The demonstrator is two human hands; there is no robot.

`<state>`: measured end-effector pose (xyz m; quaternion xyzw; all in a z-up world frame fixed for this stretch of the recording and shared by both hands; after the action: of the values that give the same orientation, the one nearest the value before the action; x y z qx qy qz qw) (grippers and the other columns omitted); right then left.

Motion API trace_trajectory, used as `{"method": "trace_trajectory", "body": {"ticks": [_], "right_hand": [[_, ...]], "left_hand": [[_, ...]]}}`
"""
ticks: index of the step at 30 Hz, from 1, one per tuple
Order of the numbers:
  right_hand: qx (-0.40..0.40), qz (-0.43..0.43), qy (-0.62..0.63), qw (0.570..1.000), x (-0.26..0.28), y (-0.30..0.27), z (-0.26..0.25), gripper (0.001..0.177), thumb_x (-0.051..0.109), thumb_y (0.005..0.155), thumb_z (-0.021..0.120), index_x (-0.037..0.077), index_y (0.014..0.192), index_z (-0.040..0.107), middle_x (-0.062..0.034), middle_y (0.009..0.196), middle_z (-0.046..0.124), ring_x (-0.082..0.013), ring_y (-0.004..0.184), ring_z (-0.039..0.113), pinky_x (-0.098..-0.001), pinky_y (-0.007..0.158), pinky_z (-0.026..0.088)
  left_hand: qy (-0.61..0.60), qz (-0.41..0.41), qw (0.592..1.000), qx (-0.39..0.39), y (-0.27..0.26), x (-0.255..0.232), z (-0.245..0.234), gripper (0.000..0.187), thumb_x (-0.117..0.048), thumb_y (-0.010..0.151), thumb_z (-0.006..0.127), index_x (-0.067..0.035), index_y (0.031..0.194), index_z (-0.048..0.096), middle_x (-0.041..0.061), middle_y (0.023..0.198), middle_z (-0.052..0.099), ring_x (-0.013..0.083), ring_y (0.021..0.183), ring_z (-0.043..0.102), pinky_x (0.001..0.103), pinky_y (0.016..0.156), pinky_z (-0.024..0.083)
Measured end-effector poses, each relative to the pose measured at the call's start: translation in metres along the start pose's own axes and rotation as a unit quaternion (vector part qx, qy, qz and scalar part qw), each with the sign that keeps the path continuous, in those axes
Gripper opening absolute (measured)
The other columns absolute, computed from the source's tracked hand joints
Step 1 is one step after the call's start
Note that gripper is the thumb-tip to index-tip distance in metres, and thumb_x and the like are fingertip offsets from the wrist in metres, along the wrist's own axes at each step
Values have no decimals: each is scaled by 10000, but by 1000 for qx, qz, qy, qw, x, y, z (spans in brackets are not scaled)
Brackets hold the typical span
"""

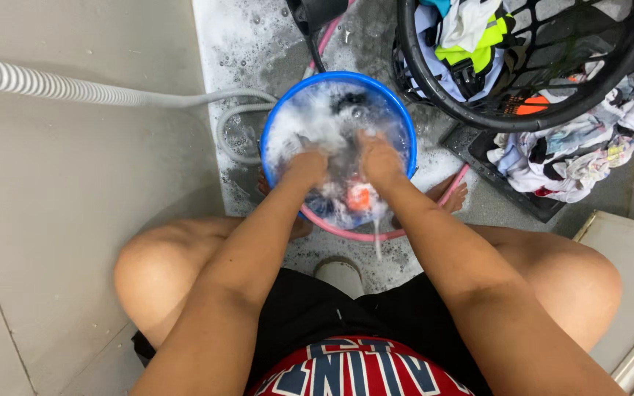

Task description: The person washes clothes by hand in a blue bucket with soapy water, scrubbing, wringing out, and transferring various items of clothing from a black basket to the bucket and back.

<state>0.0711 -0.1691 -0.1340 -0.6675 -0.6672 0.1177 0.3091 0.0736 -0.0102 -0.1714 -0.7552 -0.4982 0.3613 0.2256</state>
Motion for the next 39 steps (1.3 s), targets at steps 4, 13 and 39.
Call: {"method": "trace_trajectory", "body": {"ticks": [4,13,39], "right_hand": [[52,17,-3,999,-6,11,0,641,252,733,804,151,1326,585,-241,1278,583,-410,1127,636,-474,941,526],[77,-69,125,987,65,-61,-178,556,397,677,873,134,1151,753,-176,1065,750,-349,997,715,-429,905,533],[-1,-30,-62,998,18,10,-6,646,338,678,866,88,1238,664,-212,1127,706,-396,1046,683,-502,857,565]], "left_hand": [[5,-6,999,-38,-22,-19,-40,616,-215,852,739,-152,1436,555,201,1322,658,380,1242,641,530,1032,526],[-105,190,957,-190,-96,-75,-185,995,-268,422,1080,-111,1270,584,213,1344,584,458,1280,504,556,1054,422],[-42,-37,998,22,-17,-42,-52,1028,-258,709,839,-249,1597,321,299,1577,318,459,1360,471,523,1056,443]]}}
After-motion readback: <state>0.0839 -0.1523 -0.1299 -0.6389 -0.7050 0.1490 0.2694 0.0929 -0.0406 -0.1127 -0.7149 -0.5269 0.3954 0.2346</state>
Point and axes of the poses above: each hand's wrist, its own y-axis towards the middle knuckle, its own z-axis out of the palm, x = y × z, the point moved 8 cm from there along y, towards the middle knuckle
